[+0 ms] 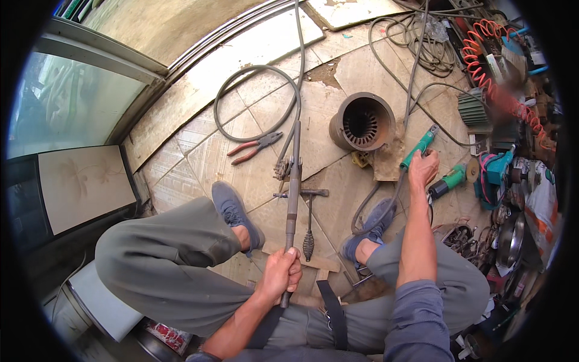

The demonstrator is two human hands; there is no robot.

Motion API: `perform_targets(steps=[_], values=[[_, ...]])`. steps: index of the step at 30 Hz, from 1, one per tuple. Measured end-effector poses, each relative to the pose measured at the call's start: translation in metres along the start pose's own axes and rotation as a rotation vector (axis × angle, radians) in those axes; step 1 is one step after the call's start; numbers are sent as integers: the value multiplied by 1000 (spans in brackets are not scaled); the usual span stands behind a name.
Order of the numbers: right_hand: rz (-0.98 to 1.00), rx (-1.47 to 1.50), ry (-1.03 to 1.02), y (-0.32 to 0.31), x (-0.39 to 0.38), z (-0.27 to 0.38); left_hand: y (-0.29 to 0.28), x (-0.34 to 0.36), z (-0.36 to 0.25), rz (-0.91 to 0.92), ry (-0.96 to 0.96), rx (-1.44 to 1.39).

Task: The person sits on the floor and welds two metal rods together using a welding torch, producing sparks. They then use a hammer to tap the welded joint and inspect the result.

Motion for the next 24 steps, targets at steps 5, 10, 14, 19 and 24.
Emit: perform_targets(steps=[5,10,14,19,24], values=[[239,319,-81,9,-109,63,-3,2,-2,19,61,-80],[1004,-2,-35,81,-275,55,-2,1,-5,30,105,-96],[1327,-301,-227,106,-358,45,-6,-1,-5,14,100,-33],[1345,-328,-252,123,-369,30,-5,-3,-3,20,95,-33],[1371,-271,-61,99,-356,29,-7,-4,-1,16,98,15]])
Point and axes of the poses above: each hand's wrist, its own x-axis towards the middle knuckle, its own y-axis out of the palm, z = x × y, the point moved 8 cm from there along x, towards the middle knuckle, and after that the axes turned 8 degrees about z, right-handed, at the moved point
